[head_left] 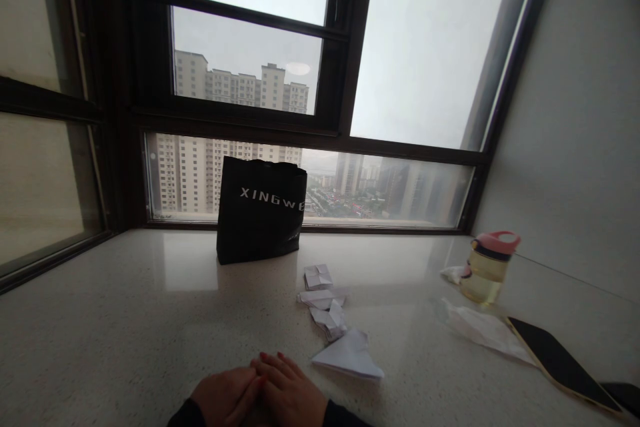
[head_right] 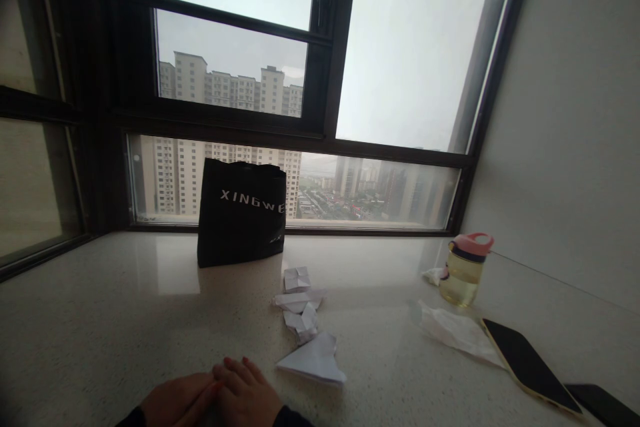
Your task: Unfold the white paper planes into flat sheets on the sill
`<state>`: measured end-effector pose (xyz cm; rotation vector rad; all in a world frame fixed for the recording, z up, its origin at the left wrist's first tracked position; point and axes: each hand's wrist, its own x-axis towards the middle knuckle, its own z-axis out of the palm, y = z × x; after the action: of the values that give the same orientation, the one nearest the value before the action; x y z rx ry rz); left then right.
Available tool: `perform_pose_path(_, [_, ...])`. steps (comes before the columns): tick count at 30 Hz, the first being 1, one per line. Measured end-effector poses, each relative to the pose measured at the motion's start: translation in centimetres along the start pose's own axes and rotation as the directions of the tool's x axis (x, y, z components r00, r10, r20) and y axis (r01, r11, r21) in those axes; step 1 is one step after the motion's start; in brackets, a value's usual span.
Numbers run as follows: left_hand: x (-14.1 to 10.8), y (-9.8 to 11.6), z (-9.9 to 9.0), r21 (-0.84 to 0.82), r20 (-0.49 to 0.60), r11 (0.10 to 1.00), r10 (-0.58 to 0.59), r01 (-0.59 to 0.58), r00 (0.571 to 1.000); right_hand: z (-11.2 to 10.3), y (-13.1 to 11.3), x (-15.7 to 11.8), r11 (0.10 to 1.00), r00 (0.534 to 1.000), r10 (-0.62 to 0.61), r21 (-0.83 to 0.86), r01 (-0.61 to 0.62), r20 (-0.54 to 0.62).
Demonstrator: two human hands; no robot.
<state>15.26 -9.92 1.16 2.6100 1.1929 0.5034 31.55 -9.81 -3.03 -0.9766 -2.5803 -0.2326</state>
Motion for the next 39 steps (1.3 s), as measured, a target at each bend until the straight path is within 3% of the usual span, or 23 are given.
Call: perform_pose_path(39, [-0.2,0.9,-1.0,0.041,-0.011,0.999,0.028,-0.028,1.000,-1.1,-0.3,0.1,0.995,0.999,0.022,0.093,-0.024,0.030])
